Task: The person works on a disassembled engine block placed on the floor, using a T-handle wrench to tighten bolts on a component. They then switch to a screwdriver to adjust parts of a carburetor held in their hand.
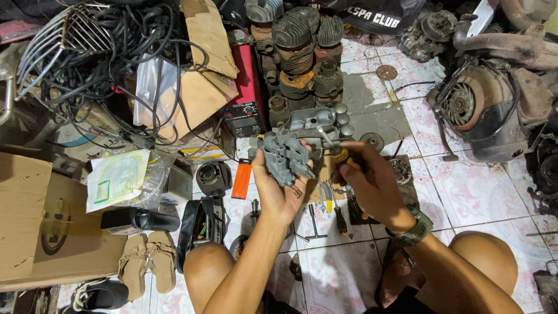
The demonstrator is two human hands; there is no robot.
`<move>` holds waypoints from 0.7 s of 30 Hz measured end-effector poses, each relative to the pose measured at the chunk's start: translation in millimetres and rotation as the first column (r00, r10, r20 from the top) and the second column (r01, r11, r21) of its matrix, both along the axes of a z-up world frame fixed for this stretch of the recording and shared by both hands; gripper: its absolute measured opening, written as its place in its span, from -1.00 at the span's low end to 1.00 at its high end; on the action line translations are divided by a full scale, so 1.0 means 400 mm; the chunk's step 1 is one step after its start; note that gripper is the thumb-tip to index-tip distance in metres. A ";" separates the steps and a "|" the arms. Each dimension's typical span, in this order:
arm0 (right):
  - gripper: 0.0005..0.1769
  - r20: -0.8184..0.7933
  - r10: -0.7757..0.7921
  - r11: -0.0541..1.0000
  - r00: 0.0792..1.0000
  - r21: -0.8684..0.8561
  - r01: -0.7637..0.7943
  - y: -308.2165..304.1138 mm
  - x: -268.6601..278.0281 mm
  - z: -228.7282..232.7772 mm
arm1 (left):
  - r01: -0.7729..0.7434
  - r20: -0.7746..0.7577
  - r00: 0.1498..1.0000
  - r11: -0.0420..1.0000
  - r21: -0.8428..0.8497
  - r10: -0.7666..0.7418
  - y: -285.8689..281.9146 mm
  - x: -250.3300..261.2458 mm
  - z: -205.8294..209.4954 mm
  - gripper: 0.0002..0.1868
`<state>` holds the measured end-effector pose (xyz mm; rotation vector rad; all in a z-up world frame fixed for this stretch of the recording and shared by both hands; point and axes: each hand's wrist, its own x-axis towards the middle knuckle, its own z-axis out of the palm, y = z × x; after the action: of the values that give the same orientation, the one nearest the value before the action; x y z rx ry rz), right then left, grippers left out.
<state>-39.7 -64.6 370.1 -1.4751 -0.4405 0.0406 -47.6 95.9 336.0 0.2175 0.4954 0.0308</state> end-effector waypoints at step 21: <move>-0.67 -0.133 0.164 0.984 0.978 0.096 -0.152 -0.040 -0.013 -0.108 | -0.046 -0.189 0.981 0.999 0.015 0.048 -0.004 -0.031 -0.052 -0.44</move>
<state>-44.8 -80.7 326.9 -1.3410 -0.4388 0.2478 -60.1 94.5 315.1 0.2200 0.6901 0.0594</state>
